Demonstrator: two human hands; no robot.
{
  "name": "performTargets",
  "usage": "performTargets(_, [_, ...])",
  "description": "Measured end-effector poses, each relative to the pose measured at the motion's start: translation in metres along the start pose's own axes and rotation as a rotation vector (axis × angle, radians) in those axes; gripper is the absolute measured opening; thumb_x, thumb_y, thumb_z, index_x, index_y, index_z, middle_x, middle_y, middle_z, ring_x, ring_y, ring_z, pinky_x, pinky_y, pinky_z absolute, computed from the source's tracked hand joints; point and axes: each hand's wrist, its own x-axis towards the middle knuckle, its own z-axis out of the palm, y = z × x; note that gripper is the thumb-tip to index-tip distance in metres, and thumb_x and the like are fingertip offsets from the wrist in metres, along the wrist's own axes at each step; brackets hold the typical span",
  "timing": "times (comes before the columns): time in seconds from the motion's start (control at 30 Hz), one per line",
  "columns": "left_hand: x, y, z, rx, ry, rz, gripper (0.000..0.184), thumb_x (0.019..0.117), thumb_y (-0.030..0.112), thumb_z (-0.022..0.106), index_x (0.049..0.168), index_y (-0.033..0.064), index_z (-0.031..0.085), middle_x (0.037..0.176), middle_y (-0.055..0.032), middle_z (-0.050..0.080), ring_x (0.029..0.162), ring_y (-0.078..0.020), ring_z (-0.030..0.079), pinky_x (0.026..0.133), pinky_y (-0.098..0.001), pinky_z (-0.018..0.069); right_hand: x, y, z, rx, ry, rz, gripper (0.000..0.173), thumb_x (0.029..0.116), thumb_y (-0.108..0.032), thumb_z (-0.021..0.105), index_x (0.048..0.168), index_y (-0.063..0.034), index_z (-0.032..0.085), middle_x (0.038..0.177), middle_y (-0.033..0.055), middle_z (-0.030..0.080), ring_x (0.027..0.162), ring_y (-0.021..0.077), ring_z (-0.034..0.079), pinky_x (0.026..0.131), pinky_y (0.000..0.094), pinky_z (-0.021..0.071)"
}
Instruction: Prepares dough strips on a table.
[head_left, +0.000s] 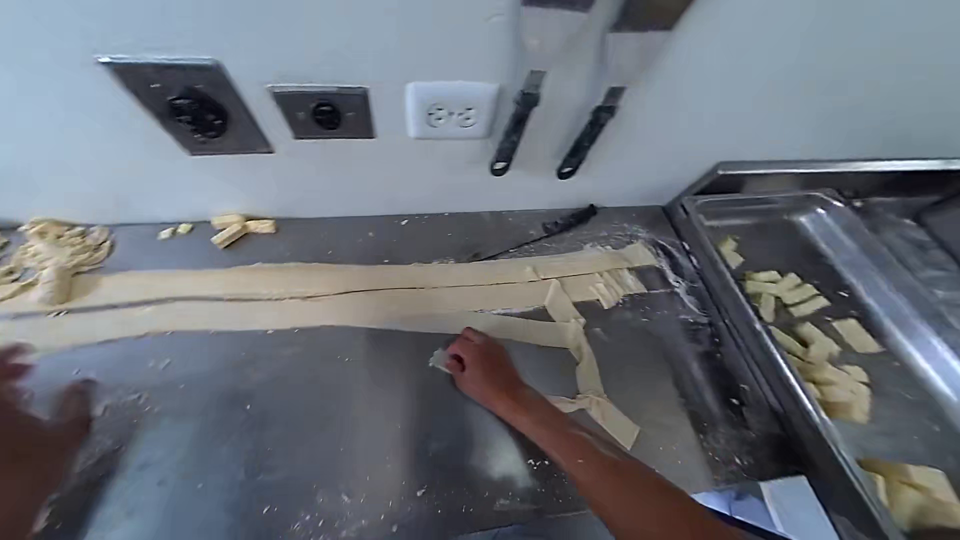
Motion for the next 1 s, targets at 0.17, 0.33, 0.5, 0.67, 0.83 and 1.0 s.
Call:
performTargets(0.17, [-0.034,0.086,0.123,-0.442,-0.193,0.586,0.019,0.0943,0.006,0.067,0.108,-0.0048,0.073,0.104,-0.0210,0.073,0.094,-0.0319,0.073,0.086,-0.0488,0.0600,-0.005,0.002,-0.008,0.062,0.102,-0.105,0.028,0.1052,-0.016,0.054,0.124,-0.0013,0.070,0.122,0.0184,0.068,0.109,0.0311,0.068,0.097,0.0465,0.0548])
performTargets(0.33, [-0.049,0.169,0.195,-0.465,-0.236,0.945,0.022,0.0964,0.009,0.063,0.113,0.0017,0.076,0.110,-0.0186,0.073,0.106,-0.0352,0.069,0.095,-0.0481,0.0560,-0.036,0.030,-0.020,0.151,0.183,-0.065,0.020,0.1013,-0.013,0.060,0.108,-0.0017,0.075,0.103,0.0136,0.071,0.093,0.0238,0.069,0.087,0.0397,0.0576])
performTargets(0.5, [-0.034,0.181,0.196,-0.394,-0.228,1.130,0.018,0.0979,0.006,0.059,0.098,-0.0005,0.076,0.100,-0.0184,0.072,0.098,-0.0340,0.072,0.087,-0.0452,0.0589,-0.037,0.027,-0.005,0.153,0.096,-0.044,0.027,0.1030,-0.016,0.055,0.113,-0.0004,0.075,0.110,0.0167,0.071,0.100,0.0252,0.069,0.093,0.0377,0.0551])
performTargets(0.67, [-0.038,0.185,0.174,-0.555,-0.147,1.155,0.016,0.0934,0.010,0.063,0.094,-0.0010,0.075,0.107,-0.0171,0.072,0.101,-0.0308,0.071,0.090,-0.0423,0.0584,-0.024,0.007,-0.015,0.209,-0.047,-0.078,0.029,0.1015,-0.022,0.063,0.121,-0.0022,0.073,0.118,0.0162,0.068,0.109,0.0245,0.066,0.100,0.0371,0.0513])
performTargets(0.83, [-0.054,0.201,0.136,-0.919,-0.170,0.920,0.014,0.0915,0.008,0.064,0.096,-0.0022,0.072,0.088,-0.0097,0.073,0.076,-0.0131,0.071,0.073,-0.0290,0.0607,-0.035,-0.010,-0.069,0.390,-0.046,-0.120,0.017,0.0967,-0.016,0.071,0.101,0.0002,0.074,0.085,0.0062,0.069,0.075,0.0071,0.061,0.073,0.0247,0.0516])
performTargets(1.0, [-0.073,0.229,0.090,-1.250,-0.380,0.620,0.013,0.1018,0.008,0.057,0.109,0.0009,0.066,0.083,0.0004,0.069,0.071,-0.0041,0.068,0.070,-0.0220,0.0594,-0.059,-0.018,-0.121,0.495,-0.017,-0.227,0.008,0.0954,-0.006,0.069,0.098,0.0006,0.072,0.078,0.0010,0.069,0.065,0.0017,0.059,0.061,0.0188,0.0501])
